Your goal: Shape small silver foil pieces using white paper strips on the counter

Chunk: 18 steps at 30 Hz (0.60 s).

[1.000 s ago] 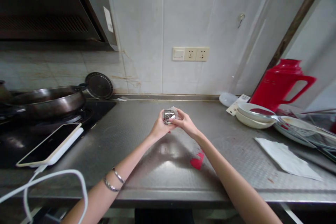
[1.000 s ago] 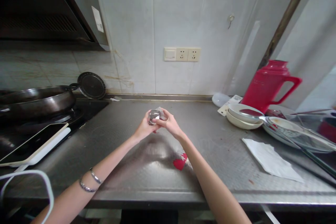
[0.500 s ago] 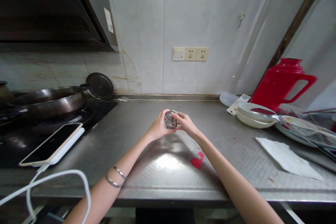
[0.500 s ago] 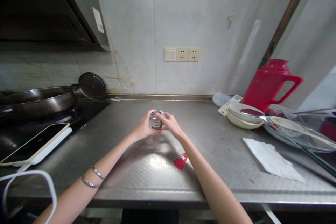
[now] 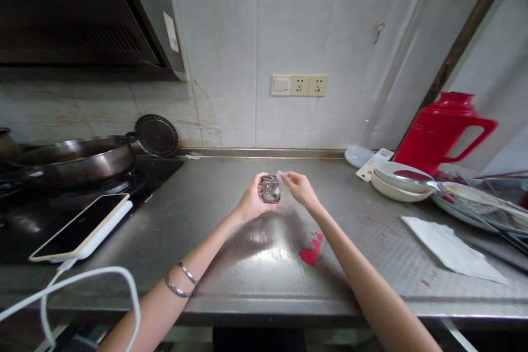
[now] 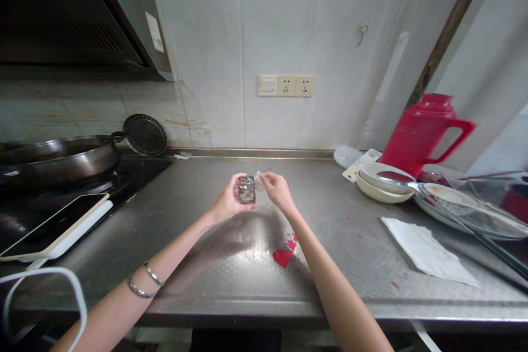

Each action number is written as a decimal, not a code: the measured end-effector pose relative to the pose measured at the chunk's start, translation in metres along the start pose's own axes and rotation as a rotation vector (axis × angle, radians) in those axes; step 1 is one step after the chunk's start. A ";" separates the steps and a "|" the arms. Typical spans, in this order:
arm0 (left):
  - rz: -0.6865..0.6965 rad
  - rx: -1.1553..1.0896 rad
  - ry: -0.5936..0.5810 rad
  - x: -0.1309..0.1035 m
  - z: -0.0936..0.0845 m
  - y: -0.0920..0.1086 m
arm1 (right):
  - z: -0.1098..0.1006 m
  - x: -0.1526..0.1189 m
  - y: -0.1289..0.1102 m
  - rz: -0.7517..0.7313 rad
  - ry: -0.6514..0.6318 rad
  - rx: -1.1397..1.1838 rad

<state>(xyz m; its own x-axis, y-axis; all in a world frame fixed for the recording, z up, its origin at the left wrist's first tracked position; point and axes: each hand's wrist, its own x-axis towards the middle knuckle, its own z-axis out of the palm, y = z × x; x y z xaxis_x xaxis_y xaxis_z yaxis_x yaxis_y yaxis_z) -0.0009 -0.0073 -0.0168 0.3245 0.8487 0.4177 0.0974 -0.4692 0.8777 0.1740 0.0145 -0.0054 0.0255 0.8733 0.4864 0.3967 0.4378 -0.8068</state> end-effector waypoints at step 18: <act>-0.117 -0.043 0.121 0.004 0.001 -0.008 | 0.015 -0.019 -0.021 -0.131 0.001 0.259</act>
<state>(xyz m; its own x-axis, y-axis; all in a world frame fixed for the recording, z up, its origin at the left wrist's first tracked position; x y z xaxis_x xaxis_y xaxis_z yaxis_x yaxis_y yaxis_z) 0.0005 -0.0002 -0.0218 0.1975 0.9213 0.3351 0.0861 -0.3568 0.9302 0.1517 -0.0076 -0.0026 -0.0099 0.8057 0.5922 0.1494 0.5868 -0.7958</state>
